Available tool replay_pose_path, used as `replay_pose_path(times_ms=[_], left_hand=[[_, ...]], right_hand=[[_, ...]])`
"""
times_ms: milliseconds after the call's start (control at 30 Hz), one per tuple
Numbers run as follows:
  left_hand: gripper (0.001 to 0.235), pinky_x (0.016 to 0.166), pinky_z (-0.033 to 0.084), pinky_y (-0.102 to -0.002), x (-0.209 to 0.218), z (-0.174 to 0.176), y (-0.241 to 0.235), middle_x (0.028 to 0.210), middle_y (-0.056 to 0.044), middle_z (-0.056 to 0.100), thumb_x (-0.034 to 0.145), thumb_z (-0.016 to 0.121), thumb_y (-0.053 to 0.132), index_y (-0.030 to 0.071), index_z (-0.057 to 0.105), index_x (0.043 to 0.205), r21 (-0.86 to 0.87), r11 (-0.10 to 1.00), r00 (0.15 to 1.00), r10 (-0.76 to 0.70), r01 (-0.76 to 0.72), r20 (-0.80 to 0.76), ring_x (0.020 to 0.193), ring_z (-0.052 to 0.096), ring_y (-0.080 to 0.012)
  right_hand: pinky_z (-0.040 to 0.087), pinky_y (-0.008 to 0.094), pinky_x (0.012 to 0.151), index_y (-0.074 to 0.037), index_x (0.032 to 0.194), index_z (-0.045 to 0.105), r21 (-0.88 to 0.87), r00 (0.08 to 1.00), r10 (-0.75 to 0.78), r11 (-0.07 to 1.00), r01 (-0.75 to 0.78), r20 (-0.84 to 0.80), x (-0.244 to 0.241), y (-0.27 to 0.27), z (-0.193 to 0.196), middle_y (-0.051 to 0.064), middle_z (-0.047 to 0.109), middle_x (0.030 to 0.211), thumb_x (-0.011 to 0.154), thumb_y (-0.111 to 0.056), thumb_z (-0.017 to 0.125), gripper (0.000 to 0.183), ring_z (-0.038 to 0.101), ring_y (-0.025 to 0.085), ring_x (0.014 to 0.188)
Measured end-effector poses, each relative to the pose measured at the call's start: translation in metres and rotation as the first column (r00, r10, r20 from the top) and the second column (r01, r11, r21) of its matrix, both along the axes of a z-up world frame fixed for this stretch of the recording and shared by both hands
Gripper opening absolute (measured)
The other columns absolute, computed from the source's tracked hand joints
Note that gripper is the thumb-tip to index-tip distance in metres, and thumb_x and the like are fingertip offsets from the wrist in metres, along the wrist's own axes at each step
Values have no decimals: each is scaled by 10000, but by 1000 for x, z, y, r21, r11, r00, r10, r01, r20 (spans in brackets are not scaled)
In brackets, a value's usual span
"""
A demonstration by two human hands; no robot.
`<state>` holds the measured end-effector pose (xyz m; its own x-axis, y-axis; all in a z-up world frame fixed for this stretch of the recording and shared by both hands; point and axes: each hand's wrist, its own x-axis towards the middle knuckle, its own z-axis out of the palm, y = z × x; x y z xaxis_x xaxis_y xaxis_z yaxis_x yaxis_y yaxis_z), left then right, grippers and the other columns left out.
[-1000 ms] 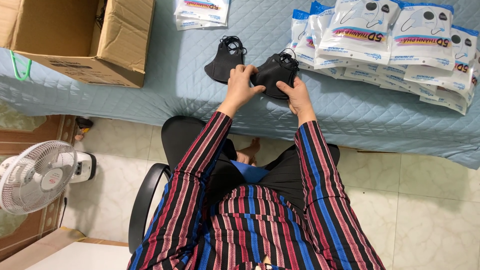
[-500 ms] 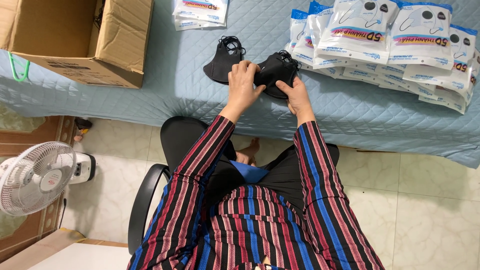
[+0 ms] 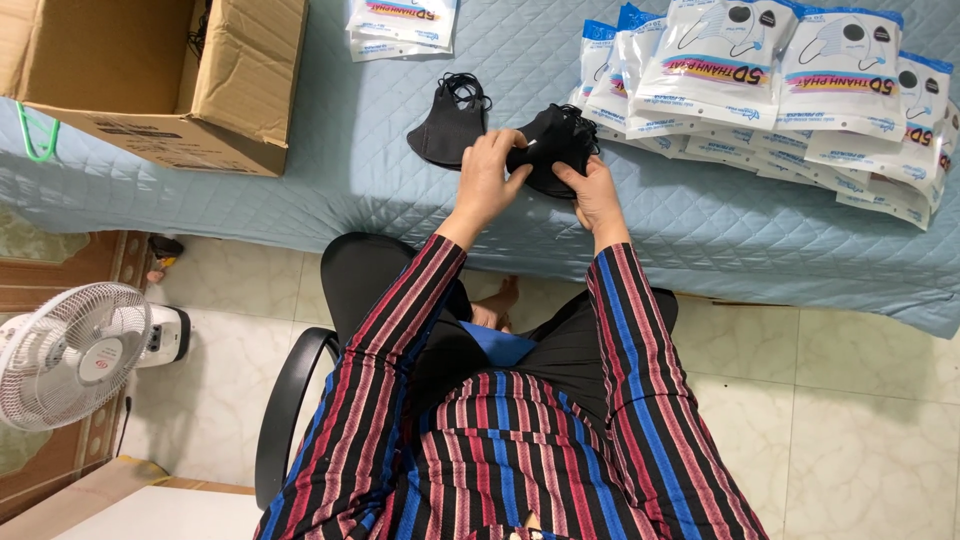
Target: The person sits at a table and packs black face masks into small plastic bags. They take masks from a cardboard box, place them into bags, and set the packaged items aside. The person also handles loose masks, stacking them on the table.
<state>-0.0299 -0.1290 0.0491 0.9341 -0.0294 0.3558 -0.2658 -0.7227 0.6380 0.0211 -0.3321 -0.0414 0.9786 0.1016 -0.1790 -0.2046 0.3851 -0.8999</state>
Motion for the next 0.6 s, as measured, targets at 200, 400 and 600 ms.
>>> replay_pose_path(times_ms=[200,400,600], left_hand=[[535,924,547,-516,2,4,11,1268,-155,698,897,746,14,160,554,1374,-326,945,992,-32,-8,-119,1158,654,-429],[344,714,649,-364,27,-27,54,960,-186,771,863,799,93,162,740,1194,-453,885,985,31,-107,-172,908,764,-314],[429,806,545,-220,35,6,116,1086,-24,704,890,723,120,98,648,1312,-783,592,978,43,-191,-207,916,623,-69]], right_hand=[[663,367,863,-74,1224,691,-1,1000,-7,1000,7,-20,-28,6,61,119,762,1118,842,-74,896,434,759,223,994],[637,375,924,-68,1295,663,-14,999,18,1000,-19,-28,-21,-3,27,122,732,1206,883,-97,873,463,730,230,1075],[225,233,322,-112,1170,585,-286,974,128,941,-179,-188,-26,6,90,2,682,1215,914,-319,736,362,487,12,551]])
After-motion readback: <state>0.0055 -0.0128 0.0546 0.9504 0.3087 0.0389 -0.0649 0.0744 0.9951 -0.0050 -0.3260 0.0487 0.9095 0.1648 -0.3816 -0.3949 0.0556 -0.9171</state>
